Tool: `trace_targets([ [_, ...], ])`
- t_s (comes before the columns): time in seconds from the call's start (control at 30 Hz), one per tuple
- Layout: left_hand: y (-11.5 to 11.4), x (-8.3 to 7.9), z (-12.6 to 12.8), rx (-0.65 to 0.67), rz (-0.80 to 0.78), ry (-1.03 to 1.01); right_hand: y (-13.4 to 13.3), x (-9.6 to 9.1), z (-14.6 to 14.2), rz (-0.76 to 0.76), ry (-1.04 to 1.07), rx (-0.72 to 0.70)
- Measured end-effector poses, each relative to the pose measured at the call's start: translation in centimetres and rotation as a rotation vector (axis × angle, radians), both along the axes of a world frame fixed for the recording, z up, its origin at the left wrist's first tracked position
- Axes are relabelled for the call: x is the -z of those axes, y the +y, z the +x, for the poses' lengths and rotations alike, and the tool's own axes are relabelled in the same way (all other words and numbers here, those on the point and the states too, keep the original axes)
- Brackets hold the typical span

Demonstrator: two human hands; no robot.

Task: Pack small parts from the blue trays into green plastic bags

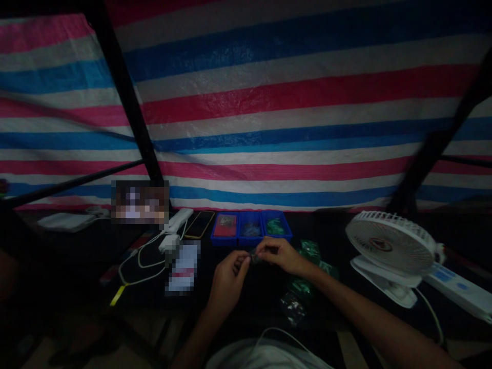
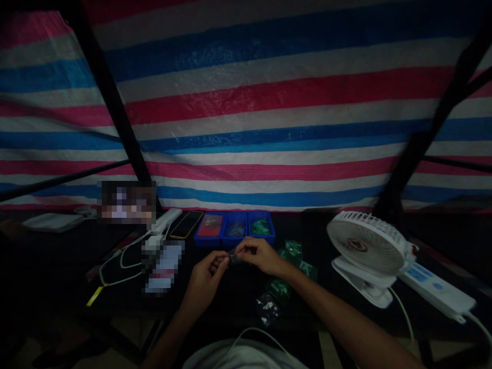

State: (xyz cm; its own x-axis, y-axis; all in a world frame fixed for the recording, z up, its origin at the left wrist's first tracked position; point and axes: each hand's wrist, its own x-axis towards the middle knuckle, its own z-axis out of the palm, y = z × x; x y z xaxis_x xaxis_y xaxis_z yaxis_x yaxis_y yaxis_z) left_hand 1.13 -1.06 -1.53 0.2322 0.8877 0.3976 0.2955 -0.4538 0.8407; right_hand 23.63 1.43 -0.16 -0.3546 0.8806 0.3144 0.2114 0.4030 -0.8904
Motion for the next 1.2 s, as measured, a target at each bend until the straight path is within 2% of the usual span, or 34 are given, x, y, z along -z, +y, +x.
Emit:
trace_targets([
  [0.1, -0.08, -0.12, -0.12, 0.021, -0.001, -0.009, 0.04, -0.11, 0.11, 0.033, -0.030, 0.031],
  [0.27, -0.07, -0.17, -0.17, 0.026, 0.000, -0.034, -0.07, 0.02, -0.02, -0.125, 0.040, -0.006],
  [0.8, -0.20, -0.62, -0.18, 0.007, 0.055, -0.055, -0.22, -0.36, -0.15, -0.068, 0.102, -0.002],
  [1.2, 0.08, -0.14, -0.29, 0.004, 0.066, -0.049, -0.06, -0.17, -0.21, -0.083, 0.056, 0.036],
])
